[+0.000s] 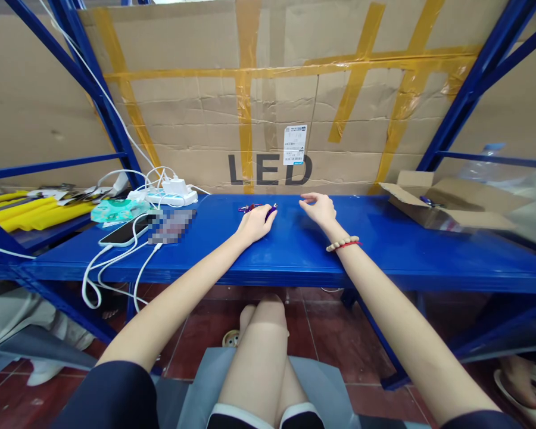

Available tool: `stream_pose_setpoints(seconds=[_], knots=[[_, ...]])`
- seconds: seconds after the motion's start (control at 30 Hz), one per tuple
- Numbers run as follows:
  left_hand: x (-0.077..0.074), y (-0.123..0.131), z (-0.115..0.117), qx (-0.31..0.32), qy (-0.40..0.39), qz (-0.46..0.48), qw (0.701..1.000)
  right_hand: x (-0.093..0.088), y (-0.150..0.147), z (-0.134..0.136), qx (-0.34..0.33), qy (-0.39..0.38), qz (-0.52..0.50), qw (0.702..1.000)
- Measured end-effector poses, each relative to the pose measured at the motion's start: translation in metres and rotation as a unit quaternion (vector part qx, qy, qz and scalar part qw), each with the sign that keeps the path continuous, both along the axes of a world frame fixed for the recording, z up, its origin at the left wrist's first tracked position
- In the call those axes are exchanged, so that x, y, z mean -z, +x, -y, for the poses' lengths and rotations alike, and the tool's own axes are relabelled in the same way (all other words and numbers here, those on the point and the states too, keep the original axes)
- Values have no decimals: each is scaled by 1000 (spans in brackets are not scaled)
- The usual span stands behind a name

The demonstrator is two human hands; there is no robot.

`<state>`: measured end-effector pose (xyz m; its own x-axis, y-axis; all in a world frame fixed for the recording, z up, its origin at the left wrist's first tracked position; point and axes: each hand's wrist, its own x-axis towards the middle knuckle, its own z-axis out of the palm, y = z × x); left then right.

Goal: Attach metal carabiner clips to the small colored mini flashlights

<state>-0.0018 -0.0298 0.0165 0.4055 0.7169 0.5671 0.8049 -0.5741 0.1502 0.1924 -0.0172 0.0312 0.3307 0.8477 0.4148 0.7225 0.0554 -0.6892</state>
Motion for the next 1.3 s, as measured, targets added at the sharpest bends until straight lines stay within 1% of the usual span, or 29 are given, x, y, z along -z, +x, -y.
stream_pose_setpoints(seconds=[0.1,0.2,0.3,0.37,0.4,0.57,0.73,0.9,1.03,1.17,1.3], knots=[[-1,0,1,-27,8,-21,999,3,1,-2,-7,-32,42,999],[-1,1,2,-48,9,-36,998,7,2,-4,16,-63,128,990],[-2,2,3,-58,7,-43,997,10,3,-5,40,-144,185,971],[-2,2,3,-60,7,-48,997,11,4,-6,35,-187,199,961],[-1,2,2,-61,7,-50,997,11,4,-7,29,-197,206,958],[0,2,0,-68,11,-60,996,17,9,-17,-15,-190,240,952],[1,2,1,-73,18,-59,995,23,12,-26,-46,-199,247,947],[1,2,2,-75,25,-60,995,23,12,-25,-34,-208,242,947],[2,2,1,-75,22,-56,995,21,12,-23,-30,-162,256,953],[1,2,2,-48,15,-66,997,19,12,-20,-17,-113,269,956],[0,2,4,-29,15,-86,996,19,12,-20,0,-122,270,955]])
